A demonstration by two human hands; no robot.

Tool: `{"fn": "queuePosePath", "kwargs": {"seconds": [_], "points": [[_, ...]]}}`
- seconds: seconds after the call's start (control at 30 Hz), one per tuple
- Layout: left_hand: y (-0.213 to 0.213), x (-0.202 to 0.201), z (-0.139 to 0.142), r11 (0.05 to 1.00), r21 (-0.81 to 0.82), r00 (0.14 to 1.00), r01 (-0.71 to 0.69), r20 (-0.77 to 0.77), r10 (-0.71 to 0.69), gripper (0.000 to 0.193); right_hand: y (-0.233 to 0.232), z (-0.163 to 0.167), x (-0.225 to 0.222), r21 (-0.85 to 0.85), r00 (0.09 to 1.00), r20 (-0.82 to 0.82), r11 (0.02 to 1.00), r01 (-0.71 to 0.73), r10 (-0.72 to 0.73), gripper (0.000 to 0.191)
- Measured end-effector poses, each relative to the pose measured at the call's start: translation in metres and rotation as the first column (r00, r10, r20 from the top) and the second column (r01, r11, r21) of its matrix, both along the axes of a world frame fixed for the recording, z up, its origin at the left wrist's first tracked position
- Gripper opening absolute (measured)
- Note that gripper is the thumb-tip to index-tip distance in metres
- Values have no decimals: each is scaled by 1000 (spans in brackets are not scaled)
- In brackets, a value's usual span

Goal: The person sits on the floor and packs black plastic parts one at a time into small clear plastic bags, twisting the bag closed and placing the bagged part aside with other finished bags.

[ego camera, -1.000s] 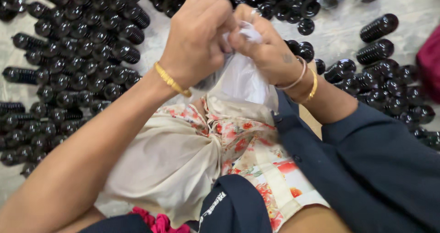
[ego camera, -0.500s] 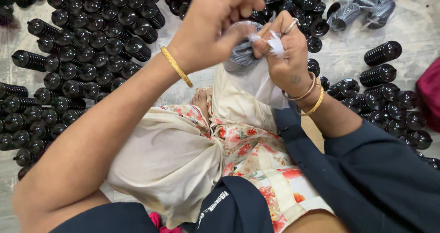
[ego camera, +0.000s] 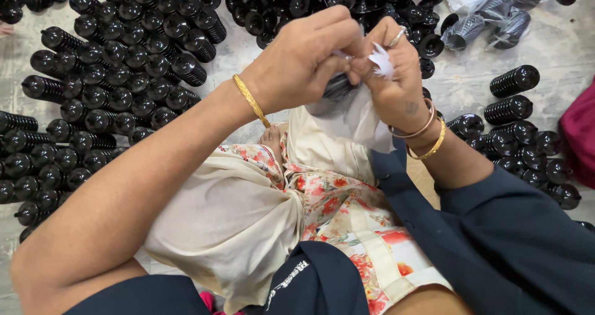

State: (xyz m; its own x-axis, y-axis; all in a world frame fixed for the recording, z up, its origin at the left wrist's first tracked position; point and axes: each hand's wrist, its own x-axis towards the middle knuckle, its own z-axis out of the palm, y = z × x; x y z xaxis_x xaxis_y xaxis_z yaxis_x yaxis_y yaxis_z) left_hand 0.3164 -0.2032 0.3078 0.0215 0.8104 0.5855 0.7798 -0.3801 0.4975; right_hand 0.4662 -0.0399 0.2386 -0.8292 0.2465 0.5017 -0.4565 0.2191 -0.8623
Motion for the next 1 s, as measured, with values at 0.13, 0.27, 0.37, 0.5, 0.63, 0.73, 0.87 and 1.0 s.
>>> {"fn": "queuePosePath", "kwargs": {"seconds": [0.13,0.27,0.37,0.5,0.63,0.73,0.87,1.0], "points": [[2,1,3,999,27,997,-43,69,41,14,0,-4,2,-175,996,-37,980,-90,84,19],[4,5,6,997,-17,980,-79,180,81,14,-2,-5,4,-108,998,-58,994,-27,21,16],[5,10,7,997,-11,976,-78,202,78,14,-3,-5,5,-41,993,-113,999,30,-35,15],[6,13,10,995,34,991,-92,103,88,17,-6,-2,7,27,985,-154,996,82,-76,16],[5,12,14,998,30,994,-53,102,49,16,-10,8,11,19,987,-142,996,83,-80,23],[1,10,17,999,-16,980,33,196,-29,14,-3,21,13,-250,991,-100,961,-116,93,32],[-1,8,18,998,50,999,29,22,-30,11,10,32,11,-572,965,37,797,-192,259,34],[0,7,13,993,119,981,12,-192,11,14,14,30,12,-492,958,61,843,-215,280,28]]}}
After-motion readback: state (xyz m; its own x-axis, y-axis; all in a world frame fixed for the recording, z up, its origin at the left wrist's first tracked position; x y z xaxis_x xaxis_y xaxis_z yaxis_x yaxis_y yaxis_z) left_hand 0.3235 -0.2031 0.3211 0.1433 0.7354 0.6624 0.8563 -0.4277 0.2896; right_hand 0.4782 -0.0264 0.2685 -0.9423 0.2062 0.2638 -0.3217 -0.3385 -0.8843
